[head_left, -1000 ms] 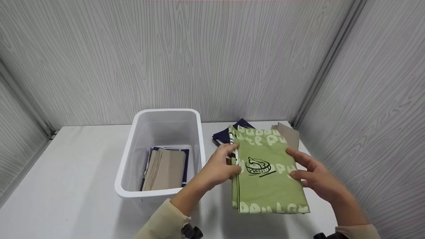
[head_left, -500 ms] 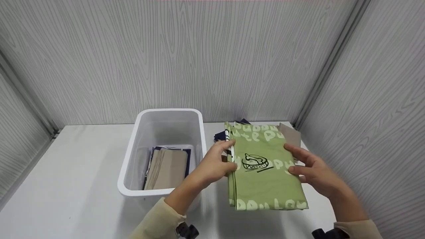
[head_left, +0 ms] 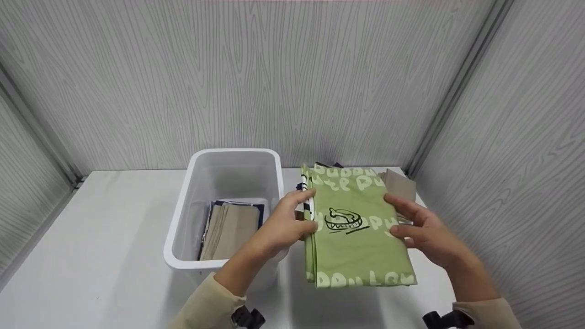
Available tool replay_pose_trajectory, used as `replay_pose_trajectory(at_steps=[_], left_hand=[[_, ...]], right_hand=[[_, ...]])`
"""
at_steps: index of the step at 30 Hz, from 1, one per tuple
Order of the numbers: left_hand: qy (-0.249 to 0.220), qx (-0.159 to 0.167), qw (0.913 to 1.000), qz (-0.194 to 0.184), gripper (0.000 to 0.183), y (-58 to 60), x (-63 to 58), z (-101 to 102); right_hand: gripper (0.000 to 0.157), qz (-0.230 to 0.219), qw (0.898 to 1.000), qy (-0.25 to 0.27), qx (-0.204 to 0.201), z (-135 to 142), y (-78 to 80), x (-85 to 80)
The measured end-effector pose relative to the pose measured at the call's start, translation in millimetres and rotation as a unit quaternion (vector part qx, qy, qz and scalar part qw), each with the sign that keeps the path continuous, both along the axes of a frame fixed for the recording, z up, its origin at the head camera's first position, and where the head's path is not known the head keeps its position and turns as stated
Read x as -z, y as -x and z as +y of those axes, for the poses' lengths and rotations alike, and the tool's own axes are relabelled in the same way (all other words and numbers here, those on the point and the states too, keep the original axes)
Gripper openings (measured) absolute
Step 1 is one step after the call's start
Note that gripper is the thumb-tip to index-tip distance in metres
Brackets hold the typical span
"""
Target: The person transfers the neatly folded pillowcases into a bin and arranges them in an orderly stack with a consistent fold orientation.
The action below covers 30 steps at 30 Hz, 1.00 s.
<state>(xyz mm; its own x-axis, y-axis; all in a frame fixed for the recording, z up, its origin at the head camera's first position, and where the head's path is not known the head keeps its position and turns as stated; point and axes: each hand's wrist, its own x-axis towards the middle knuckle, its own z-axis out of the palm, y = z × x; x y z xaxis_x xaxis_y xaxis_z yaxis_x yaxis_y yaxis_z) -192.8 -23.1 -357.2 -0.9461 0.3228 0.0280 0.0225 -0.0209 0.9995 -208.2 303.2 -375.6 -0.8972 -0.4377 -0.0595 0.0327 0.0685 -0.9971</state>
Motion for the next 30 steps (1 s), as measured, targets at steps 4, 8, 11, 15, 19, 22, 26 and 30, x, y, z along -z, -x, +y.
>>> replay_pose_trajectory(at_steps=[4,8,11,15,19,22,26,30], left_hand=[[0.010,0.000,0.9999,0.004,0.079,-0.7,0.2,-5.7],[0.013,-0.004,0.9999,0.005,0.079,-2.1,-0.7,-9.9],[0.016,-0.005,0.9998,0.005,0.078,-2.7,-2.2,-12.3],[0.027,-0.009,0.9996,0.005,0.077,-3.2,-5.3,-15.9],[0.030,-0.012,0.9994,0.007,0.077,-3.1,-7.5,-20.7],[0.036,-0.019,0.9991,0.015,0.078,-3.1,-8.3,-24.7],[0.053,-0.033,0.9977,0.028,0.078,-2.9,-9.8,-30.3],[0.045,-0.035,0.9982,0.022,0.079,-2.9,-12.1,-36.5]], right_hand=[[0.076,-0.001,1.000,0.004,-0.002,-4.0,1.1,-1.7],[0.076,0.000,1.000,0.003,-0.001,-7.2,2.0,-3.6],[0.076,0.001,1.000,0.002,-0.001,-9.4,3.1,-5.3],[0.077,0.004,1.000,0.003,-0.005,-13.1,4.7,-7.9],[0.077,0.005,1.000,0.000,-0.008,-17.6,6.3,-10.4],[0.077,0.007,1.000,-0.001,-0.013,-21.5,7.8,-12.0],[0.076,0.008,1.000,-0.004,-0.018,-26.8,10.2,-14.6],[0.075,0.009,1.000,-0.008,-0.018,-33.3,12.3,-17.2]])
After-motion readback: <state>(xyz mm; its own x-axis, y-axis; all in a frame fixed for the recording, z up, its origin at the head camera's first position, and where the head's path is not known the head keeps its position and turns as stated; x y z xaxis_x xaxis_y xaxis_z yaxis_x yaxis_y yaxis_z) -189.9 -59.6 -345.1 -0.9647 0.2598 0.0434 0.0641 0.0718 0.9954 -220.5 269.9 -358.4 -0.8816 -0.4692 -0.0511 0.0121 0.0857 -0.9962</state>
